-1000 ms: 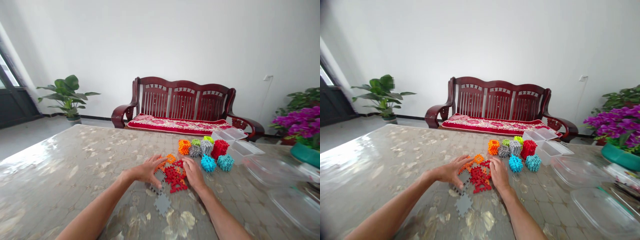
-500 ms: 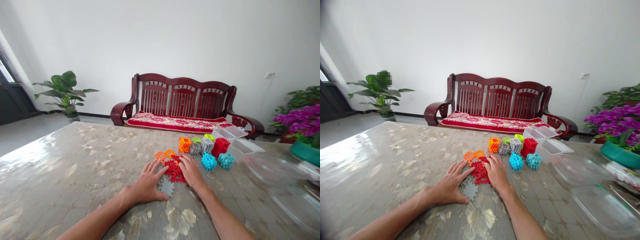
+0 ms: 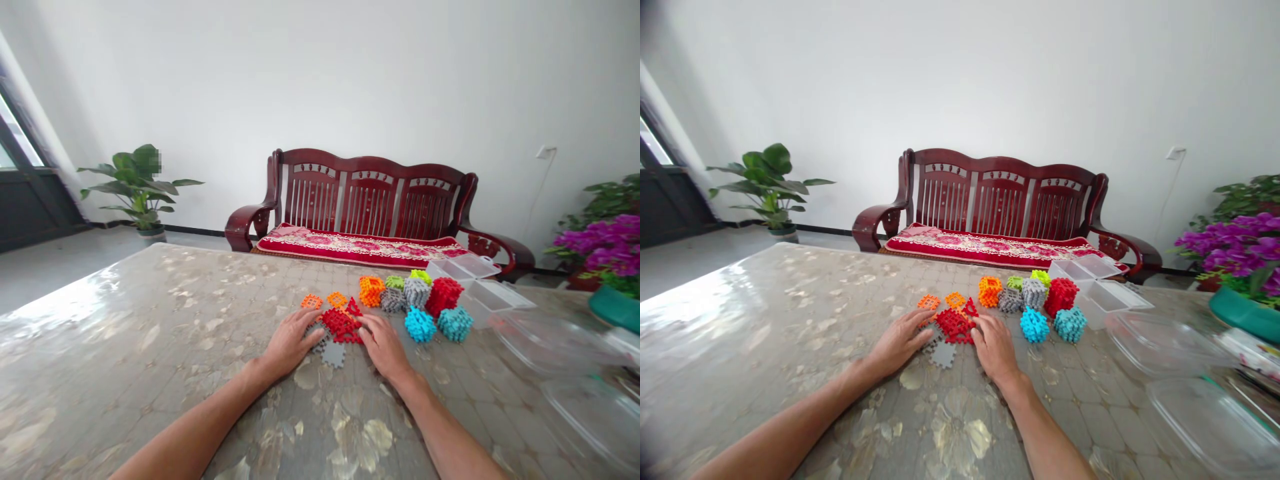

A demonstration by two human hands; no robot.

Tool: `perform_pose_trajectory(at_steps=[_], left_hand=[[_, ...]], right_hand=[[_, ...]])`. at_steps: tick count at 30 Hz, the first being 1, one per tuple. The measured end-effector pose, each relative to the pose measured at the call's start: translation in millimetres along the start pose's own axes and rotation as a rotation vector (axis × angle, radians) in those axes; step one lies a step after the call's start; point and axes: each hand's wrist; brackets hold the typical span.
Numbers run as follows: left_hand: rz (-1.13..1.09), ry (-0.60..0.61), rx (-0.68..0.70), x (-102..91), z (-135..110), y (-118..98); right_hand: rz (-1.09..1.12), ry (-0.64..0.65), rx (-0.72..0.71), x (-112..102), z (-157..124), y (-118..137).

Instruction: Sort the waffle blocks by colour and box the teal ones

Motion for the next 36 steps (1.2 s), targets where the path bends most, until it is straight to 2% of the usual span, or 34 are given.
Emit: perform_pose_trajectory(at_steps=[5,10,16,20,27,32,36], left_hand=[[0.258,-0.123,-0.270,-13.6,21.0,25.6],[0.442,-0.165,-0.448,-9.5,35.4,43.5],[0.509,-0.204,-0.439,-0.5,38.1,43.6],[0.528,-0.223,-0.436,-1.1,36.6,43.3],[0.528,-0.253,-0.400,-1.1,35.5,45.8],[0.504,-0.252,-0.418,0.4,36.9,48.1],[0.490,-0.267,-0.419,0.8,36.8,47.2]], right_hand=[[0.005,-0.037,-0.029,-2.1,-0.4,1.3],[-0.028,-0.069,-0.140,-7.4,-1.4,12.7],[-0.002,-0.026,-0.217,-0.8,1.3,46.3],[-0.009,0.066,-0.252,6.9,10.5,68.2],[-0.045,0.190,-0.286,13.9,20.9,87.4],[-0.041,0.137,-0.278,20.3,20.4,95.4],[-0.057,0.098,-0.311,21.6,22.2,92.1]])
Point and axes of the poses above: each hand's wrist, its own z-axis towards the middle knuckle, its own x-axis out of the palm, y = z × x, and after that the axes turned 11 degrees about -x, right-handed
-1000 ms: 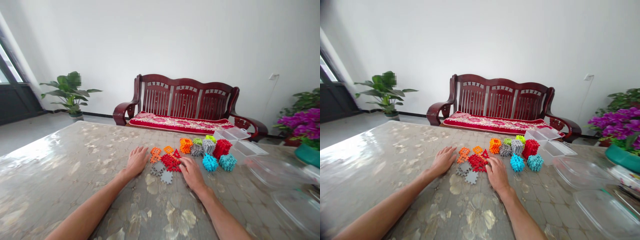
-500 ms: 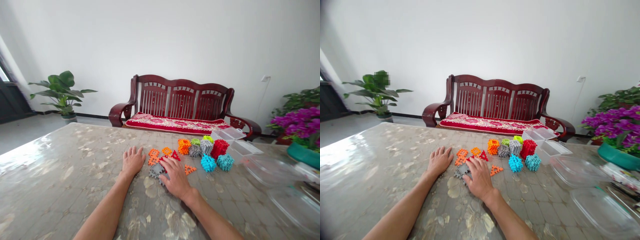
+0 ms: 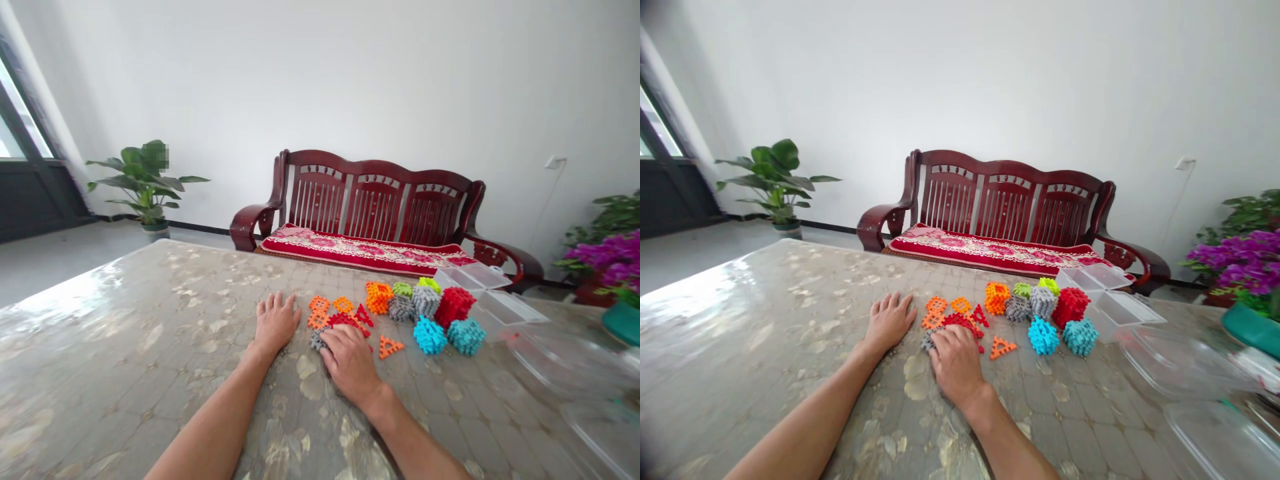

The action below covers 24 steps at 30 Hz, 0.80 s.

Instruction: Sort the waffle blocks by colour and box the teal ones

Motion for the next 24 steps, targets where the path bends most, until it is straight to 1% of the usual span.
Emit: perform_pose_trajectory(at_steps=[2,5,7,9,13,16,21,24], left_hand=[[-0.017,-0.004,0.002,0.0,-0.5,-0.1],[-0.042,0.001,0.010,0.1,-0.7,0.3],[-0.044,0.009,0.013,0.1,-0.5,0.4],[-0.033,0.018,0.009,0.1,-0.2,0.5],[-0.037,0.020,0.010,1.1,0.0,1.0],[-0.049,0.015,0.016,2.7,0.0,1.6],[-0.064,0.012,0.014,5.2,0.9,1.8],[-0.036,0.008,0.013,4.7,1.1,1.2]], right_hand=[[-0.008,-0.042,0.038,0.4,0.3,-6.1],[0.018,-0.135,0.155,0.3,-0.2,-17.1],[0.049,-0.162,0.185,-0.6,-1.0,-21.9],[0.060,-0.141,0.171,-1.9,-1.8,-22.8],[0.020,-0.038,0.131,-2.7,-1.4,-16.5],[-0.014,-0.007,0.127,-0.7,-0.4,-13.3],[-0.048,-0.034,0.073,3.9,-2.3,-17.9],[-0.043,-0.140,0.097,7.8,-3.6,-25.0]])
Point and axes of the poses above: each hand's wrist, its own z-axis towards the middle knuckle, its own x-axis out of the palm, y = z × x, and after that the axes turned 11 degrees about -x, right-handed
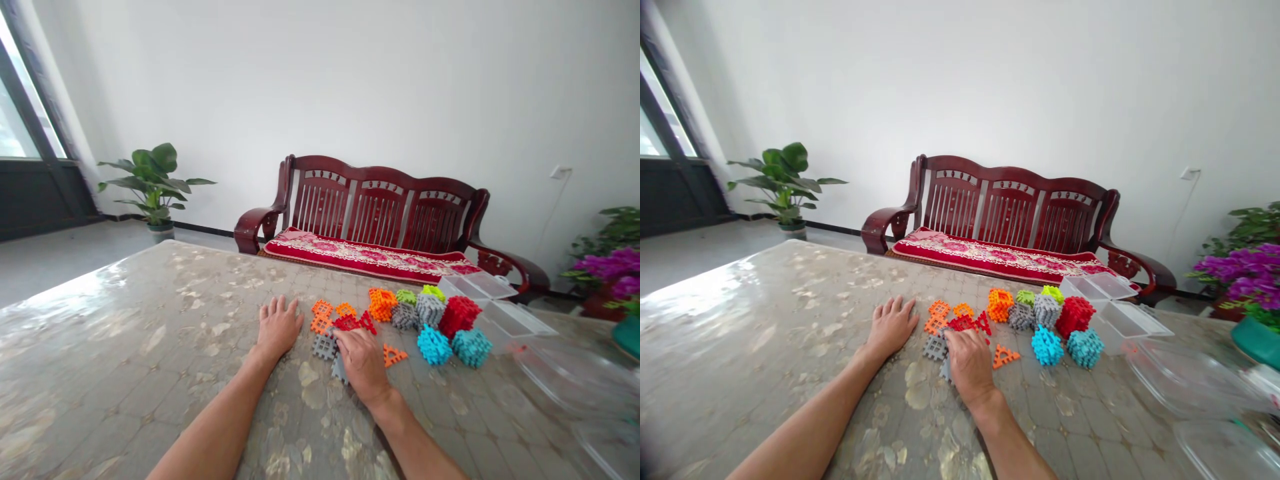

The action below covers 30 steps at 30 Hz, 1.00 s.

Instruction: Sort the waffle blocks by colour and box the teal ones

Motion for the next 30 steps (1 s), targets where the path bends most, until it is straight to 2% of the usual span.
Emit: perform_pose_trajectory(at_steps=[5,8,13,19,30], left_hand=[[0.042,-0.005,-0.003,-1.8,-0.9,-0.5],[0.045,-0.005,0.000,-1.3,-0.8,0.0],[0.027,-0.001,-0.012,-1.5,-0.4,-0.2],[0.058,0.003,-0.012,-2.6,-0.7,-1.1],[0.070,-0.014,-0.003,-1.5,-0.9,0.2]], right_hand=[[0.176,-0.251,0.259,4.2,2.7,-23.2],[0.264,-0.311,0.386,0.9,3.7,-41.2],[0.171,-0.151,0.448,-10.5,-0.3,-53.1],[-0.051,0.047,0.403,-22.3,1.5,-35.9],[-0.223,0.217,0.398,-27.2,11.5,-22.6]])
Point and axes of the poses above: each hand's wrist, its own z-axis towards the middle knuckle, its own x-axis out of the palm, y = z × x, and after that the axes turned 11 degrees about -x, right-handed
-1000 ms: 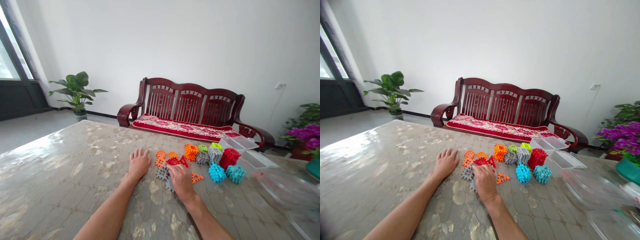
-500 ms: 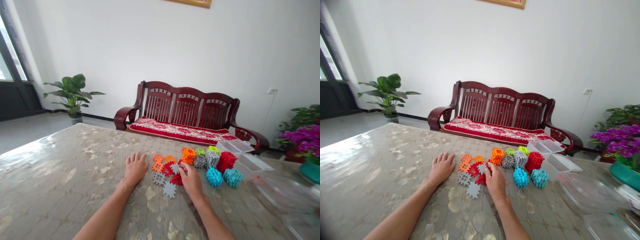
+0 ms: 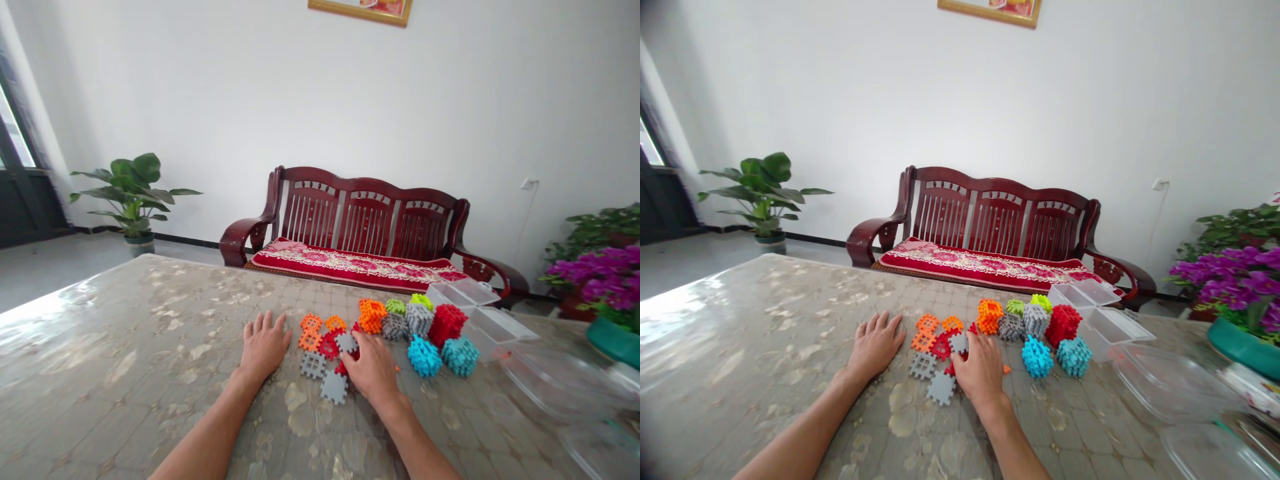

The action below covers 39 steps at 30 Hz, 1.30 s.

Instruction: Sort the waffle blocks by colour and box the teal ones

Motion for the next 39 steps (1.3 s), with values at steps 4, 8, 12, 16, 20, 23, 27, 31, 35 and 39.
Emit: perform_pose_trajectory(at_steps=[4,8,12,16,20,23,27,31,35,39], left_hand=[[0.015,0.012,-0.001,-4.9,-0.9,-1.2],[0.035,0.028,0.000,-9.2,-1.9,-2.8],[0.039,0.024,0.001,-8.0,-1.8,-2.7],[0.037,0.016,-0.002,-4.7,-0.4,-1.4],[0.026,0.007,-0.001,-3.2,0.2,-0.7],[0.020,0.003,0.001,-3.5,-0.1,-0.9],[0.019,0.009,-0.007,-4.0,-0.4,-1.5],[0.007,0.014,-0.010,-3.2,-0.2,-1.3],[0.011,0.010,-0.010,-1.0,0.3,-0.7],[0.023,0.002,-0.010,1.1,0.8,0.0]], right_hand=[[-0.009,-0.032,-0.014,-1.0,-1.4,1.4],[0.012,-0.182,-0.021,-0.6,-1.1,-9.7],[0.028,-0.369,0.004,-5.6,4.2,-36.0],[0.038,-0.446,0.114,-18.2,9.4,-66.0],[-0.063,-0.376,0.245,-34.0,9.2,-84.1],[-0.181,-0.293,0.284,-39.6,7.4,-89.8],[-0.258,-0.234,0.263,-37.5,7.1,-91.6],[-0.288,-0.216,0.254,-34.5,9.0,-89.2],[-0.307,-0.193,0.243,-33.1,9.9,-88.8],[-0.331,-0.198,0.217,-31.6,9.4,-91.2]])
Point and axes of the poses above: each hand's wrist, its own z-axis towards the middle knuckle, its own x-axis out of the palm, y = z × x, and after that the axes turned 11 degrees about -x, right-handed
